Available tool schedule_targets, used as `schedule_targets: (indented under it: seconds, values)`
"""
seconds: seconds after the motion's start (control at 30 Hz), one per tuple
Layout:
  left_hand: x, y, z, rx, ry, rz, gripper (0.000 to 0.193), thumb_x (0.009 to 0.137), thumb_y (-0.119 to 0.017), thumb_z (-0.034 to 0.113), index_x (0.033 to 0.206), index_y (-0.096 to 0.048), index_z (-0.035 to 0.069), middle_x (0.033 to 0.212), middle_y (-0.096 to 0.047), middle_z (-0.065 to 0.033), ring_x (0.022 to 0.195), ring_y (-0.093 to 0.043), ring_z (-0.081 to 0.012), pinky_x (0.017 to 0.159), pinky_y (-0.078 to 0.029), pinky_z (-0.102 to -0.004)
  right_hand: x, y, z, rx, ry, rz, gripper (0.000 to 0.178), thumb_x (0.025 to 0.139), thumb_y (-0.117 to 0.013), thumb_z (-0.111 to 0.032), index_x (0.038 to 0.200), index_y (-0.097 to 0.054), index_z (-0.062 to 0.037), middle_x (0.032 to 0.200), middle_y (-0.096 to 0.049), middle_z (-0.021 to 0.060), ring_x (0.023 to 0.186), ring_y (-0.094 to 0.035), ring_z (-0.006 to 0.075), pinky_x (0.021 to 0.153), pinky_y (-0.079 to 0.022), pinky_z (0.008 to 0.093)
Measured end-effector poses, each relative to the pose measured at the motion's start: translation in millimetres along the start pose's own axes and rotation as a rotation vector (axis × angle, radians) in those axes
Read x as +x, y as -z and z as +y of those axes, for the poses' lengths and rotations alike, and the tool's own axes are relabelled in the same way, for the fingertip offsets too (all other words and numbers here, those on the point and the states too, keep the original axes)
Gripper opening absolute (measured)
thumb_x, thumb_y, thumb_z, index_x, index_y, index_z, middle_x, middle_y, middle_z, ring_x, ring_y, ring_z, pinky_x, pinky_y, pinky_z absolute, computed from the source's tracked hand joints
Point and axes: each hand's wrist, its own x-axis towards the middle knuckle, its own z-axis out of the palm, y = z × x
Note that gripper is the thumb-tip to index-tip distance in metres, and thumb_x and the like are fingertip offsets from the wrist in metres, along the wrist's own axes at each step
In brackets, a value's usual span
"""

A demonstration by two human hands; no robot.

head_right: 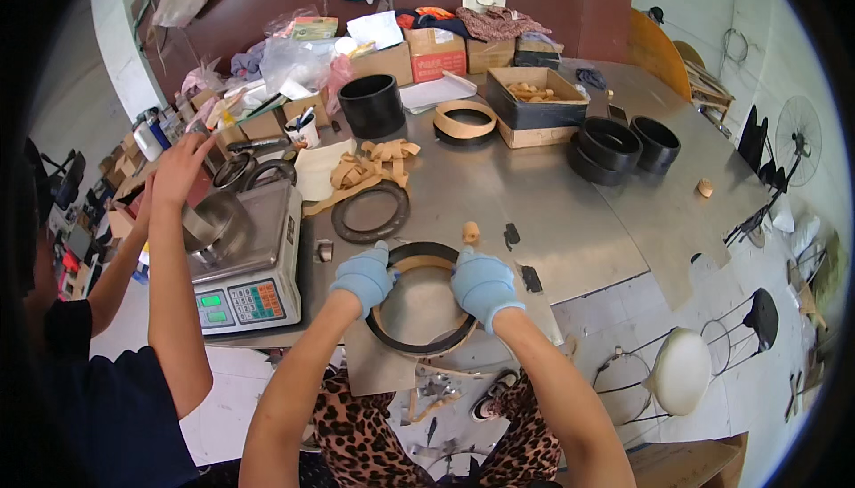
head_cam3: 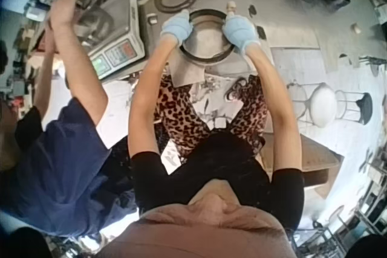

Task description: The person applies strips along the rim of metal rings, packs rings into a cardboard box, and fits rings together before placing them on a digital scale.

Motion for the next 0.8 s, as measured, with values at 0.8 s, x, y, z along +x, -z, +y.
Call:
schedule_targets:
  seconds: [0.8]
  values:
    - [-12.2, -44.9, -16.1, -0.054, 0.03, 0.316, 0.041, 0.089, -0.055, 0.04, 0.108, -0.057, 0.004, 0.106, -0.064, -0.0189, 0.098, -0.062, -0.0364, 0.085, -0.049, -0.0463, -6.6, -14.5, -5.1, 0.048, -0.087, 0.025, 0.027, 0.091, -0.049, -0.024, 0.102, -0.065, -0.0046, 0.091, -0.069, 0.0187, 0.088, -0.068, 0.0353, 0.078, -0.053, 0.0441]
